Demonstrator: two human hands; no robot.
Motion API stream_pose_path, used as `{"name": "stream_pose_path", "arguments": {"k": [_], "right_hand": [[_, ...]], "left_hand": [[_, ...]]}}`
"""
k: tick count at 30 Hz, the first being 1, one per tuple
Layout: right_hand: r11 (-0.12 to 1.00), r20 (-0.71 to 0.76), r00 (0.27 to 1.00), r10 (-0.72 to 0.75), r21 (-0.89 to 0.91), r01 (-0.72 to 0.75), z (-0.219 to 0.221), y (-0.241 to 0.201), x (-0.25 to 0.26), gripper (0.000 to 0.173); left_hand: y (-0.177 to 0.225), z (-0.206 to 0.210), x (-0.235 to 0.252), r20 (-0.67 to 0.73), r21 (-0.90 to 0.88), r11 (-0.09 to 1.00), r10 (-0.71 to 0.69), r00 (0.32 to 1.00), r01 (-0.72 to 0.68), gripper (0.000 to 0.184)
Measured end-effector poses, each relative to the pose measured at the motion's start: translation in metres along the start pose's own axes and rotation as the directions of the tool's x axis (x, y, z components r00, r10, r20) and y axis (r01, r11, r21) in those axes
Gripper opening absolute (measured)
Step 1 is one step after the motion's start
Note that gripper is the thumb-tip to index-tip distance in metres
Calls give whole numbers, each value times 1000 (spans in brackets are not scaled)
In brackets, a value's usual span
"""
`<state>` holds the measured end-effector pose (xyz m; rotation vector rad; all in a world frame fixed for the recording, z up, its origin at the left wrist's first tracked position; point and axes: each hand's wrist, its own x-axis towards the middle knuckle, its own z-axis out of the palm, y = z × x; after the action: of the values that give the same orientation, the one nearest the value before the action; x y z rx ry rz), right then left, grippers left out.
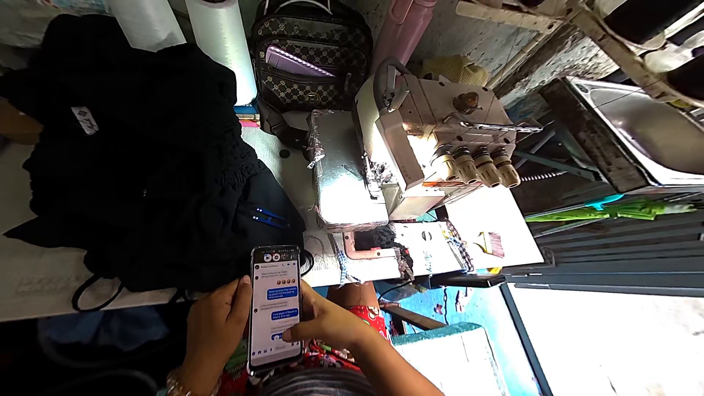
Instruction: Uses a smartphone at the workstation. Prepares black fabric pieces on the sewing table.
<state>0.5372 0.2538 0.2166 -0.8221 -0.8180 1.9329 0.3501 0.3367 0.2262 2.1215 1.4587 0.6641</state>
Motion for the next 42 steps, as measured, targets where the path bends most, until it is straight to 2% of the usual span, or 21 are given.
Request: {"name": "stream_pose_path", "arguments": {"k": [33, 37, 42], "right_hand": [[1000, 6, 1000, -2, 11, 2, -1, -1, 2, 66], [999, -37, 999, 35, -29, -36, 0, -2, 1, 55], [997, -52, 996, 70, -6, -71, 0, -3, 1, 54]], "left_hand": [[-1, -1, 0, 3, 4, 1000, 0, 1000, 0, 53], [0, -1, 0, 6, -2, 1000, -1, 1000, 1, 53], [0, -1, 0, 2, 2, 1000, -1, 1000, 1, 53]]}}
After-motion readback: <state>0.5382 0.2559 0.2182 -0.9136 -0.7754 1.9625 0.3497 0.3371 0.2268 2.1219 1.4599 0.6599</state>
